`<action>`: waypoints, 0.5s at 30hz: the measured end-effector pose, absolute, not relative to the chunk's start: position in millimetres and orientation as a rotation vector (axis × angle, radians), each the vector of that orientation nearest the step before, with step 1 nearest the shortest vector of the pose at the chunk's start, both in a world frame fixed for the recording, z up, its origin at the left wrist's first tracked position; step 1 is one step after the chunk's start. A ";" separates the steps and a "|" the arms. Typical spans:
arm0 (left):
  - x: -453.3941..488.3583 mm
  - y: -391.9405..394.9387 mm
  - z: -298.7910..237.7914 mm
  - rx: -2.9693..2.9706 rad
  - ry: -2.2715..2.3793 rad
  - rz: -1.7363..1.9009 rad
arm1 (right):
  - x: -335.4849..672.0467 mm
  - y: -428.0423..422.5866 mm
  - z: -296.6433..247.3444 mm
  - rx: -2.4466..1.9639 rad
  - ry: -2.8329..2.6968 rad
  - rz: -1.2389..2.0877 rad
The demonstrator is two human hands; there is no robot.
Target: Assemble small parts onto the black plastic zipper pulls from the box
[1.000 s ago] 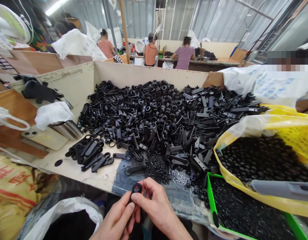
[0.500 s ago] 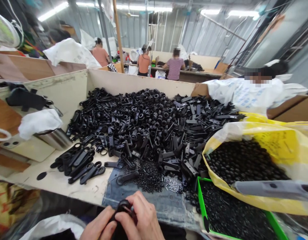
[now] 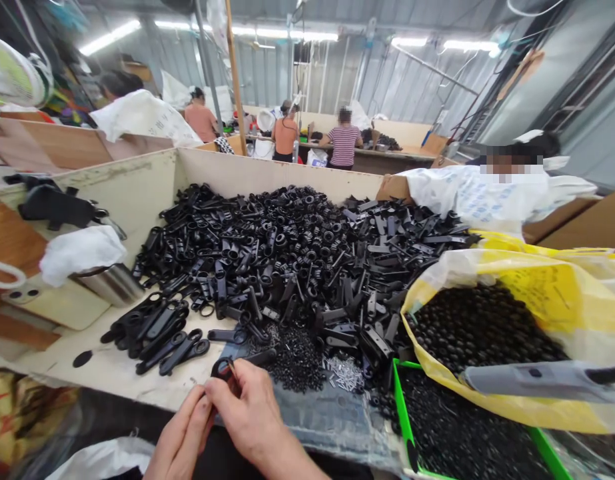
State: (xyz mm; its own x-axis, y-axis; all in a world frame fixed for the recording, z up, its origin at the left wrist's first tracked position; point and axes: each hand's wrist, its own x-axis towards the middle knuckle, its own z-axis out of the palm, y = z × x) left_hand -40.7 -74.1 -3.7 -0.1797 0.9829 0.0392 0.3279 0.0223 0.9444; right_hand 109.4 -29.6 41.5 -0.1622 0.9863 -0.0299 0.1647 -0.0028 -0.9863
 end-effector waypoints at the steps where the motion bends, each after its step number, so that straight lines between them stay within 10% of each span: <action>1: -46.0 -66.5 1.0 1.337 1.607 1.158 | 113.7 -23.3 45.9 -1.253 -1.558 1.257; 15: -88.2 -5.7 22.4 1.442 1.984 1.257 | 98.5 53.6 46.1 -1.512 -2.523 0.408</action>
